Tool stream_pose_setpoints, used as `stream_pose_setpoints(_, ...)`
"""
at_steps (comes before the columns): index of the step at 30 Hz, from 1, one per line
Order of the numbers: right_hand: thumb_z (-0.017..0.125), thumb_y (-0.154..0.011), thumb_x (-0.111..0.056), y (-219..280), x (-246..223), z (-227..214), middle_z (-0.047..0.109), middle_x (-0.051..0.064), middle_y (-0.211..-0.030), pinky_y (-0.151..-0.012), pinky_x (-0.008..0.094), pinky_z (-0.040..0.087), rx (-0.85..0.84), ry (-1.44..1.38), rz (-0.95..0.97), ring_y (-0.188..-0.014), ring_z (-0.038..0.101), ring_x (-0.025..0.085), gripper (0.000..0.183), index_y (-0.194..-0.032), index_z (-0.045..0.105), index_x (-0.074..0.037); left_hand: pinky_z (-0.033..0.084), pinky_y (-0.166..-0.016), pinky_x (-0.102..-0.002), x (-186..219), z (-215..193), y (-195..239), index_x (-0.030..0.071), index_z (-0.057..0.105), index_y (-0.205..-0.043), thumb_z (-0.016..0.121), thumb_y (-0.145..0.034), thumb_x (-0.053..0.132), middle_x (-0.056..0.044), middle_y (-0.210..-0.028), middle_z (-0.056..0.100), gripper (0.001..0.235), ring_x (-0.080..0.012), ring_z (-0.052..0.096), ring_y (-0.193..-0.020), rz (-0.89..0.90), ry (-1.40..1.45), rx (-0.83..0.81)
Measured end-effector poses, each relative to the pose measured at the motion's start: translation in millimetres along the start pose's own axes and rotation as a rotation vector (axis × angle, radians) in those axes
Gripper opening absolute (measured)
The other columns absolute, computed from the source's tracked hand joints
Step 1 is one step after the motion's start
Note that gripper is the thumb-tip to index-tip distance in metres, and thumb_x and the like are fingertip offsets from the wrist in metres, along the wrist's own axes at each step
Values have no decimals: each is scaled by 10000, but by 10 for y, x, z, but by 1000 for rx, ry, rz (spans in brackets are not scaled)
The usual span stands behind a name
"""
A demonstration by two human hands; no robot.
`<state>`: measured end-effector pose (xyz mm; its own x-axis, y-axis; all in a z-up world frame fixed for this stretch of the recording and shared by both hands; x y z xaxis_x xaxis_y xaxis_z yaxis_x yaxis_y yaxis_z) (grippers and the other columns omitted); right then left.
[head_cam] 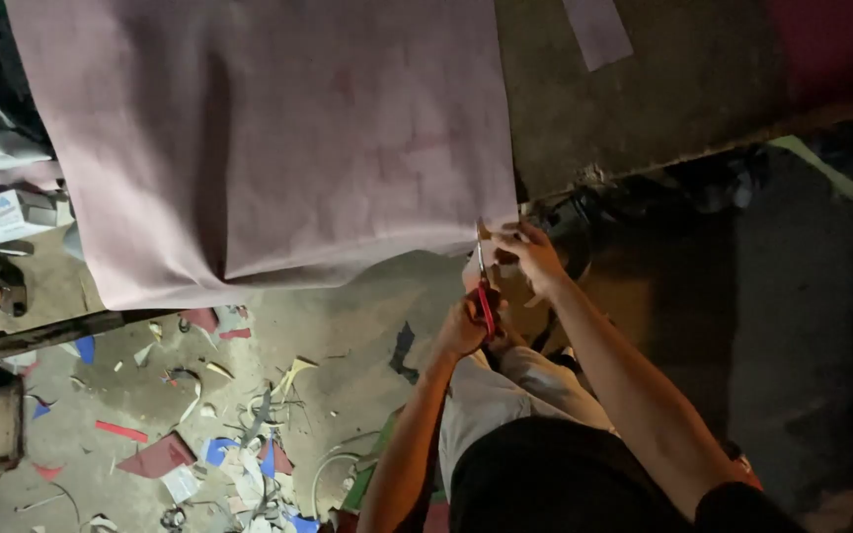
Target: The person is using scissors to cut a long, straight strip from a large piece of pink fabric on a workbench.
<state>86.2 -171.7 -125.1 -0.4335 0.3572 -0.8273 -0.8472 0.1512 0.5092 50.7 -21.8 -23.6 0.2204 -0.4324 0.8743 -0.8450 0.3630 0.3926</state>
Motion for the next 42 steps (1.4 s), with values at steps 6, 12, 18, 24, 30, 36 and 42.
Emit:
stream_pose_setpoints(6, 817, -985, -343, -394, 544, -282, 697, 108, -928, -867, 526, 489, 35, 132, -53, -939, 687, 285, 269, -945, 753, -85, 544, -733, -471, -1438, 236, -368, 64, 445, -657, 679, -755, 124, -238, -719, 674, 260, -412, 706, -766, -189, -15, -15)
stream_pose_setpoints(12, 858, -940, -377, -155, 338, -184, 692, 129, -894, -890, 520, 493, 45, 137, -139, -939, 642, 288, 343, -922, 767, -46, 544, -695, -538, -1372, 303, -404, 11, 539, -745, 601, -779, 33, -292, -766, 693, 74, -472, 708, -754, -120, 46, -42)
stream_pose_setpoints(18, 821, -990, -447, -349, 859, -419, 735, 227, -1024, -752, 542, 533, 30, 238, -122, -1015, 676, 368, 470, -1059, 788, 17, 556, -688, -532, -724, 139, -224, 73, 652, -944, 645, -788, 105, -222, -830, 722, 160, -433, 725, -802, -156, -21, -73)
stream_pose_setpoints(24, 778, -1000, -335, 289, 49, -122, 702, 175, -830, -496, 437, 584, 38, 257, -26, -751, 679, 302, 350, -900, 742, -1, 561, -627, -473, -921, 169, -367, 56, 557, -793, 588, -784, 76, -213, -719, 701, 38, -391, 701, -667, -159, -51, -84)
stream_pose_setpoints(30, 752, -1004, -424, 131, 409, -382, 728, 191, -909, -571, 515, 630, 13, 358, 116, -813, 722, 312, 441, -1044, 746, 15, 559, -685, -501, -1222, 322, -431, 41, 597, -816, 640, -782, 101, -265, -791, 690, 82, -472, 705, -786, -132, -64, -74)
stream_pose_setpoints(36, 733, -1012, -319, 377, 251, -383, 563, 69, -614, -521, 311, 491, -101, 226, -81, -588, 557, 195, 419, -713, 629, -45, 567, -721, -557, -1426, 368, -519, 2, 616, -933, 614, -779, 95, -281, -880, 724, 179, -485, 725, -861, -200, -156, -141)
stream_pose_setpoints(42, 810, -837, -246, 262, 742, -634, 661, 69, -758, -637, 327, 509, -277, -24, -188, -743, 660, 197, 209, -877, 684, -84, 583, -826, -593, -1085, 313, -456, -22, 535, -1298, 615, -824, 113, -330, -1104, 712, 499, -513, 711, -1040, -274, -139, -182)
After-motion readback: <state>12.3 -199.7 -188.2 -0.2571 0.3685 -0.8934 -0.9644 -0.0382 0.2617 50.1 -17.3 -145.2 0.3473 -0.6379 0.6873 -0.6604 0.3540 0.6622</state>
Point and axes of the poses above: each hand's wrist, its own y-axis away from the middle knuckle, its own z-axis out of the palm, x = y × z, the point moved 6 cm from there along -y, towards the middle knuckle
